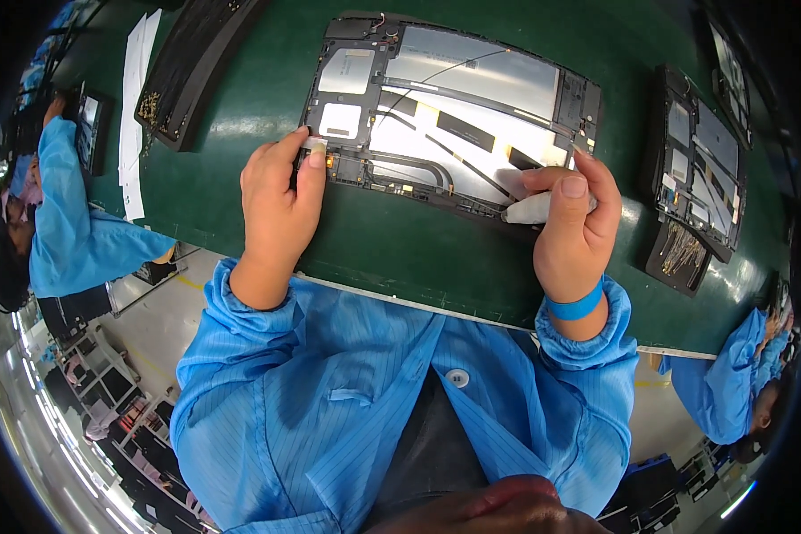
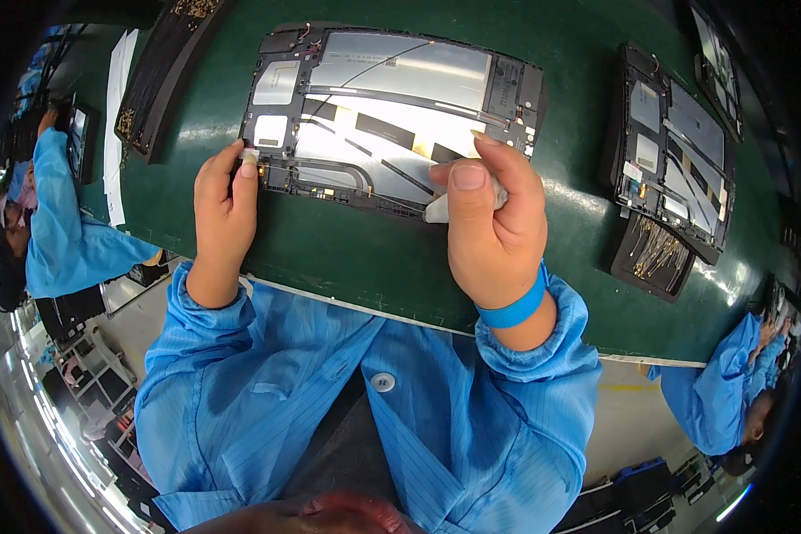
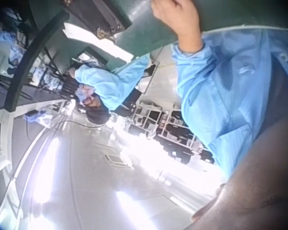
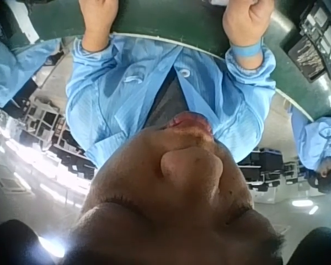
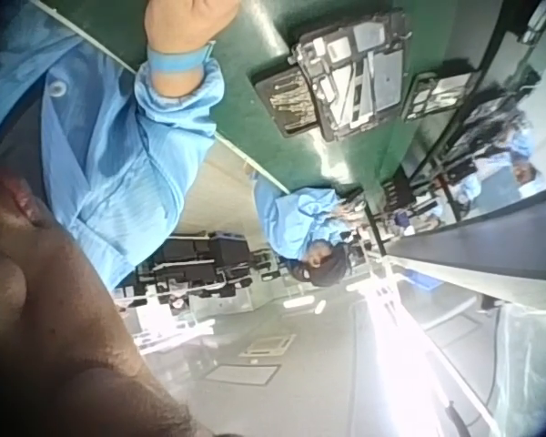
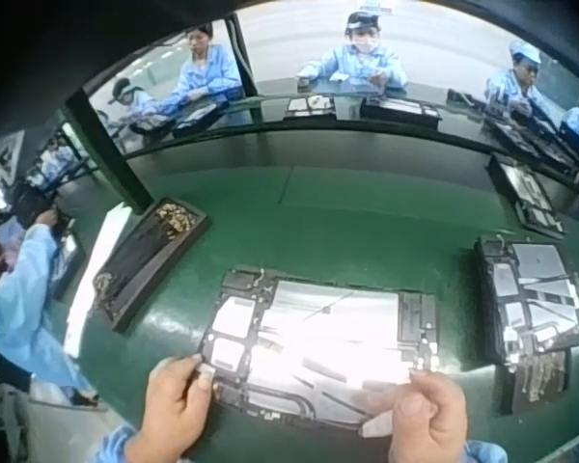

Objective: The person assembles tablet devices on an assembly line by taking wires from a tray, routing them into tablet frames, applying adhesive with a handheld tool to secure them, and sliding each tablet along the table.

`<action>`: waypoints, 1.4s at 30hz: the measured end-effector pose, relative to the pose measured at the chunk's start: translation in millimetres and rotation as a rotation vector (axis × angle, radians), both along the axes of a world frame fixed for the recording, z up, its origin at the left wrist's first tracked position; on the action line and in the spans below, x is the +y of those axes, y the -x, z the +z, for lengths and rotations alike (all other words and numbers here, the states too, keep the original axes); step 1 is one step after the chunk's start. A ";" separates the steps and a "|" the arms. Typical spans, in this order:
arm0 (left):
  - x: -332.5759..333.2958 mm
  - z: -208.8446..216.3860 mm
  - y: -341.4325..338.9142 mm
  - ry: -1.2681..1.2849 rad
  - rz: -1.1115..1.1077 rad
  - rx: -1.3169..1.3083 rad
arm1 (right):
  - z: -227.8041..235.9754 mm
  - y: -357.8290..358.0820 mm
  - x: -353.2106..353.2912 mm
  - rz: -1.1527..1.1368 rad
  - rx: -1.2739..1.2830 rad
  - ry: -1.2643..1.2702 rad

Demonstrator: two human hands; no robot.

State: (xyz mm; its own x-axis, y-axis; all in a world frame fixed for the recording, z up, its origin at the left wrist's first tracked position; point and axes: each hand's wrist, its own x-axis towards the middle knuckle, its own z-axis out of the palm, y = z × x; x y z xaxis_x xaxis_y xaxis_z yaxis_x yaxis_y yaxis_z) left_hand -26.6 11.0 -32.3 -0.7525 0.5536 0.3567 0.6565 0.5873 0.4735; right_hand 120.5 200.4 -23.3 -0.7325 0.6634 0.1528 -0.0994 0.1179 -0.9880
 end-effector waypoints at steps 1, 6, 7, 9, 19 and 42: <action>0.4 0.0 -0.1 -0.007 0.001 -0.012 | 0.4 0.3 -0.2 -0.006 -0.002 0.000; 0.4 0.3 -0.4 0.026 0.014 0.013 | 2.1 1.1 -0.3 -0.003 0.000 -0.010; 0.4 0.4 -0.5 0.038 0.020 0.009 | 2.0 1.3 -0.3 -0.005 0.004 -0.026; -0.2 -1.0 0.6 0.034 0.016 0.014 | -0.2 0.3 -0.2 -0.001 0.003 -0.002; 1.3 -0.2 -0.8 0.022 0.025 -0.015 | -1.3 -0.4 0.6 -0.005 0.001 -0.022; 7.4 38.1 7.8 -0.686 0.259 -1.242 | 2.3 0.1 0.6 -0.020 0.057 0.058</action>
State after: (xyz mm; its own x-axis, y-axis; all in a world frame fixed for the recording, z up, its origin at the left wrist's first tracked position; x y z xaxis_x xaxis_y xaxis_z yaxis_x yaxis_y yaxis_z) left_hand -34.4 18.4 5.8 -0.8193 0.3475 -0.4560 -0.4693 0.0503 0.8816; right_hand 120.5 200.9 -21.0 -0.7102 0.6867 0.1553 -0.1543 0.0633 -0.9860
